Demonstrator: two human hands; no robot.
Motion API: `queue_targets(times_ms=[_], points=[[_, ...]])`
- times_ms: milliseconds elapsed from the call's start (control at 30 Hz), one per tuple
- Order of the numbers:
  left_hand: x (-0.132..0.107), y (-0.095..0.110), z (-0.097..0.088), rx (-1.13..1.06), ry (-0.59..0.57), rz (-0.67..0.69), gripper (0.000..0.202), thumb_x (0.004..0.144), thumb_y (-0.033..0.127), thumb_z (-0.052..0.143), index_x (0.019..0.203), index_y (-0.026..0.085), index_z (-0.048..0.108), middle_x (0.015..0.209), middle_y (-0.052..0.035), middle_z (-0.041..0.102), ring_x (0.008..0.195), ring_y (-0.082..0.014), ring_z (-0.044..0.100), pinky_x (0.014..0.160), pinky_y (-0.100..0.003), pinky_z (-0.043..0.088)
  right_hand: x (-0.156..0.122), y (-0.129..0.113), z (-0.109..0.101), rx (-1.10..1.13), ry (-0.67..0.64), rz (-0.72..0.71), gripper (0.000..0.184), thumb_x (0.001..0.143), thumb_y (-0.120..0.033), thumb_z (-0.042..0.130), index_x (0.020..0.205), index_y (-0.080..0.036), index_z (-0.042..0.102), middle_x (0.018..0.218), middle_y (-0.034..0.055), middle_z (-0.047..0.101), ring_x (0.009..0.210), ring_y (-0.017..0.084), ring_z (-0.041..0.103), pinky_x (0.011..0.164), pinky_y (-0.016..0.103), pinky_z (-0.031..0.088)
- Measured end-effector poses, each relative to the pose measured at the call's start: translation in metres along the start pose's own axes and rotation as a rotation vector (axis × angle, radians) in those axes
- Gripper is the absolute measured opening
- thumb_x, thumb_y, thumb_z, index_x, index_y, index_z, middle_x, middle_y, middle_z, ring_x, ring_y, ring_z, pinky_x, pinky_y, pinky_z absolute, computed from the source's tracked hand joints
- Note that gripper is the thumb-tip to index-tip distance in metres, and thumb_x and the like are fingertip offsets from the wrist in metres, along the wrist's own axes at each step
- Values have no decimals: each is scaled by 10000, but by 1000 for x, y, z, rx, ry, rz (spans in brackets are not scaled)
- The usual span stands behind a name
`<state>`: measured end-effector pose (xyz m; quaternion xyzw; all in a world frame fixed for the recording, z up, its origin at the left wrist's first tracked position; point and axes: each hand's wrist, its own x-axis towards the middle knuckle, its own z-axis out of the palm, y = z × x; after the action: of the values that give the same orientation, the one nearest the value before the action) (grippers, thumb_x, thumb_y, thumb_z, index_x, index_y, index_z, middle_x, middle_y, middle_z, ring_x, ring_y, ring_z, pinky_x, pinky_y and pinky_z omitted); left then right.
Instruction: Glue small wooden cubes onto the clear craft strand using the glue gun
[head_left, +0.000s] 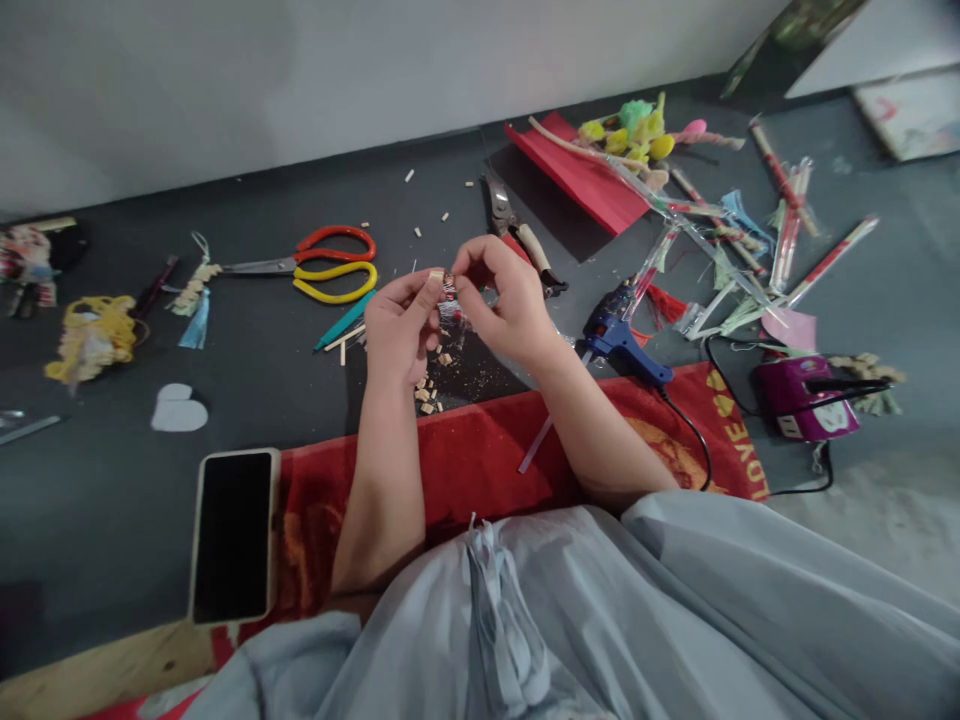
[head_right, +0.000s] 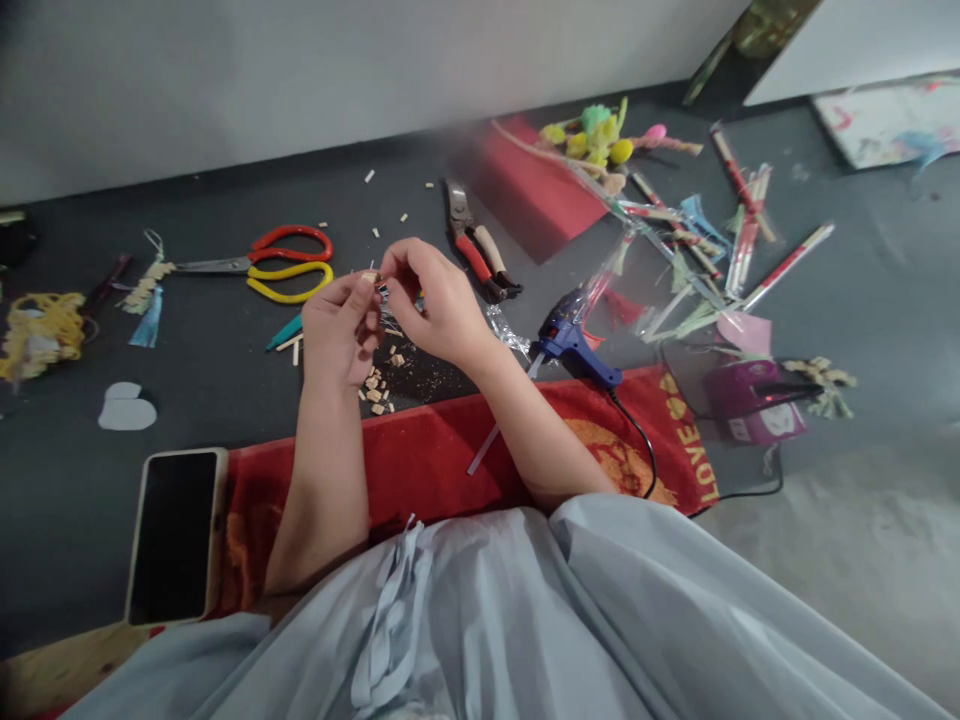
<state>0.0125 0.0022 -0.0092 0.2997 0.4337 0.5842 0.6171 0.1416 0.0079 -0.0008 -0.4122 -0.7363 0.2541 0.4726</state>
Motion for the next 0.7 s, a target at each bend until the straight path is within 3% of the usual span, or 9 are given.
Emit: queue_targets(times_ms=[133,233,333,533,700], points=[[-3,2,1,-1,-26,-32,394,449,432,869,683,164,699,491,62,552,334,-4,400,246,-125,245,4,-4,-6,44,50,25,258,944,-311,415,738,-192,514,685,-9,501,661,100,475,687,287,444],[-3,2,1,29,-66,-59,417,410,458,873,651,173,685,476,67,552,328,-4,407,250,-122,259,7,-1,-12,96,38,59,279,889,-384,533,702,-177,547,662,-17,511,636,83,469,647,261,427],[-4,2,0,65,-135,-63,414,419,475,866,613,170,665,467,66,549,326,-4,406,257,-120,277,8,2,-18,209,-56,114,256,829,-417,619,811,-161,631,754,0,588,675,77,510,639,240,436],[-6,1,-3,115,-217,-124,406,424,487,863,581,173,660,441,58,542,319,-11,405,253,-122,296,8,4,-29,464,-341,105,301,850,-414,603,933,-140,698,852,33,640,768,79,585,703,227,472],[-8,2,-4,124,-248,-145,392,443,497,855,569,186,652,435,52,533,326,-17,412,255,-125,296,7,3,-31,571,-387,150,289,823,-403,642,916,-135,702,868,44,646,785,90,614,723,233,499]])
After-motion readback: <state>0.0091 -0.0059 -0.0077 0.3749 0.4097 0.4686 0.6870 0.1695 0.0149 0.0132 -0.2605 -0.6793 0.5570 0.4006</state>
